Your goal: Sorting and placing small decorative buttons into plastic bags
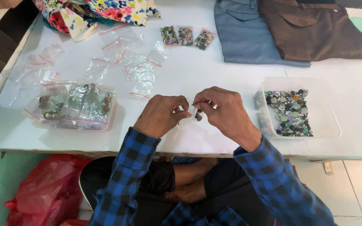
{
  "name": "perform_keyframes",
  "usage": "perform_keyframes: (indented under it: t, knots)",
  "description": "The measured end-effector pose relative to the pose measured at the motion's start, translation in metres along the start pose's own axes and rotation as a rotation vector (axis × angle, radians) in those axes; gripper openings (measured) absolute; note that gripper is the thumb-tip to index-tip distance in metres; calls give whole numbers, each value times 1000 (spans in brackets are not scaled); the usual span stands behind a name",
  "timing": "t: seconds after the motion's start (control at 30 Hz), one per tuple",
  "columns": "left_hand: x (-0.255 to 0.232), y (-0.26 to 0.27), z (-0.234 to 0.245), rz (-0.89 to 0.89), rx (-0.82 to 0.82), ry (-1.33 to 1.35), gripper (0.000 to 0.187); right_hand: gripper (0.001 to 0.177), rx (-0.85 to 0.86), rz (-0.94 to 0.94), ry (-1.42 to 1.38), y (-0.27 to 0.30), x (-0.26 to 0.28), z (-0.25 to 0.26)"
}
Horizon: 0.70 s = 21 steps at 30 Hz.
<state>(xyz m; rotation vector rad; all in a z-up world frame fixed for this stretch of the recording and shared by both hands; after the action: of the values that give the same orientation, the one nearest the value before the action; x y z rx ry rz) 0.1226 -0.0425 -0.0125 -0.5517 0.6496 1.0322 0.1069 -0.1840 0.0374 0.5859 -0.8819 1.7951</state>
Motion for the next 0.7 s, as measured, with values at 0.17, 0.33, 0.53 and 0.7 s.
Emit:
perform_keyframes:
  t: [0.17, 0.33, 0.53, 0.7]
  knots:
    - [2, 1, -2, -30, -4, -14, 9, 22, 57, -2, 42, -6, -4, -19]
    - [3, 9, 6, -11, -30, -5, 9, 27, 19, 41, -18, -3, -9, -9]
    - [8, 14, 19, 23, -56, 43, 5, 28, 275, 52, 265, -4, -37, -34]
    - [8, 14, 17, 10, -52, 60, 4, 27, 324, 58, 271, -1, -70, -59]
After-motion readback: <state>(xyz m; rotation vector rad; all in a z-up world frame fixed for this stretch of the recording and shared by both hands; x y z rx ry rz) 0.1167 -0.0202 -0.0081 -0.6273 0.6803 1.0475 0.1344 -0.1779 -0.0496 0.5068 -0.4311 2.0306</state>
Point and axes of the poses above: each hand's wrist, its own y-axis away from the middle knuckle, its own z-axis out of the back of the hand, x = y × z, the point moved 9 cm from there along -y, towards the middle knuckle, and after that the axes turned 5 degrees about -z, right-handed, at the moved point
